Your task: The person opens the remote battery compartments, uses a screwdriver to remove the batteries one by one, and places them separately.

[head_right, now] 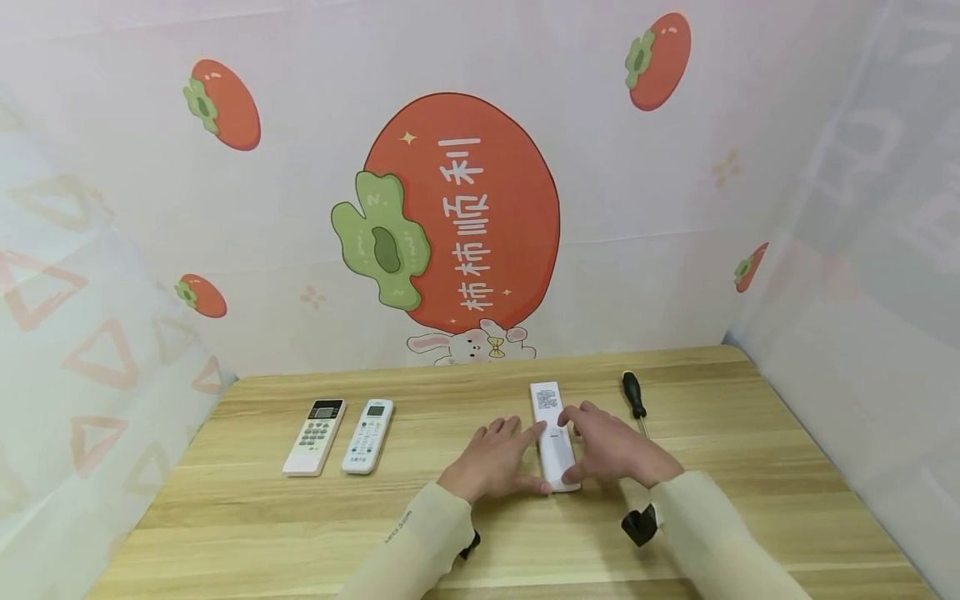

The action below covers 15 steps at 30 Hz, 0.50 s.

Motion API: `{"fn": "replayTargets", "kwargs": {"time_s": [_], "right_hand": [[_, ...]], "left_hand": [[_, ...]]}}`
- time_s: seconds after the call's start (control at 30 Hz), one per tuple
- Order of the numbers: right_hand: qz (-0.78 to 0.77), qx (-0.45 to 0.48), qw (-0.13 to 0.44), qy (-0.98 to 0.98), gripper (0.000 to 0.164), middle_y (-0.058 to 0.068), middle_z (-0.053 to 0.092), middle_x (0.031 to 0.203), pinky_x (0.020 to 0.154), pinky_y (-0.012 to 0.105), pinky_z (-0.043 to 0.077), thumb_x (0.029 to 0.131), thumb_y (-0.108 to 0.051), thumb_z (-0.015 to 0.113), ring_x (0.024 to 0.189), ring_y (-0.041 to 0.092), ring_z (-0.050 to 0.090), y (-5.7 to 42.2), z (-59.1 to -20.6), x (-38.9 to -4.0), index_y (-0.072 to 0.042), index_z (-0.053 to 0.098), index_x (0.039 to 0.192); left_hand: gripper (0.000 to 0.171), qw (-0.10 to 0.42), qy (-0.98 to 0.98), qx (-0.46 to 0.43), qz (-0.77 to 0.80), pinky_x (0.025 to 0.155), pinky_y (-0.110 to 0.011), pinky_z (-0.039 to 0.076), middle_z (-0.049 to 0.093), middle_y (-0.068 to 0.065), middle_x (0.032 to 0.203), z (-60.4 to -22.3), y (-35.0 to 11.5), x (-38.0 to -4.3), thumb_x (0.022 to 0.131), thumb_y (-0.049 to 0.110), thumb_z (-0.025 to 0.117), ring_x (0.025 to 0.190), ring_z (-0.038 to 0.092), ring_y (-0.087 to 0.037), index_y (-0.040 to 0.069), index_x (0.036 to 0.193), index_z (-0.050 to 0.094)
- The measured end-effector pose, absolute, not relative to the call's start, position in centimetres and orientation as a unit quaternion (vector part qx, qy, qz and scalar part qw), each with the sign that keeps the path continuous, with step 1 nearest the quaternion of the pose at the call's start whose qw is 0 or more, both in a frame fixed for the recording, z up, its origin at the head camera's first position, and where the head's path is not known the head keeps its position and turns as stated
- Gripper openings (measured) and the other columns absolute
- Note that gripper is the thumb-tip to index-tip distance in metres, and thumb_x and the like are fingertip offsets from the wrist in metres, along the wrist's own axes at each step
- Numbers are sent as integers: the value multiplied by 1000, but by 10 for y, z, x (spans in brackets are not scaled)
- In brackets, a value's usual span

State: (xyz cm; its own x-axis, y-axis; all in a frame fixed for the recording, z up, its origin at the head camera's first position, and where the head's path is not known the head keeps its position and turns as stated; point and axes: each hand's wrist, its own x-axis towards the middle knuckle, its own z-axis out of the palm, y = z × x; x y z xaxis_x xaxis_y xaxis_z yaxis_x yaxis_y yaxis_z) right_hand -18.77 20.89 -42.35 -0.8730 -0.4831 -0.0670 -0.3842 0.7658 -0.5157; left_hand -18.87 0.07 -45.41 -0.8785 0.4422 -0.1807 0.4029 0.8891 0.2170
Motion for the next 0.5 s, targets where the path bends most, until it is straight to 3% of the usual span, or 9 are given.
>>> {"fn": "replayTargets", "kwargs": {"time_s": [0.27,0.5], "right_hand": [[-227,-242,136,934,73,11,55,108,76,45,52,59,-30,99,92,26,57,207,-421,-199,-11,59,118],[-213,-266,149,928,80,9,52,102,77,43,50,54,-32,101,88,21,53,207,-424,-205,-12,56,118]], "left_hand": [[93,111,965,222,83,112,-51,36,43,-11,154,-455,1,-190,78,73,71,140,40,-33,35,157,39],[93,109,965,223,85,111,-51,37,43,-11,153,-454,1,-190,78,72,72,140,41,-33,35,157,39]]}}
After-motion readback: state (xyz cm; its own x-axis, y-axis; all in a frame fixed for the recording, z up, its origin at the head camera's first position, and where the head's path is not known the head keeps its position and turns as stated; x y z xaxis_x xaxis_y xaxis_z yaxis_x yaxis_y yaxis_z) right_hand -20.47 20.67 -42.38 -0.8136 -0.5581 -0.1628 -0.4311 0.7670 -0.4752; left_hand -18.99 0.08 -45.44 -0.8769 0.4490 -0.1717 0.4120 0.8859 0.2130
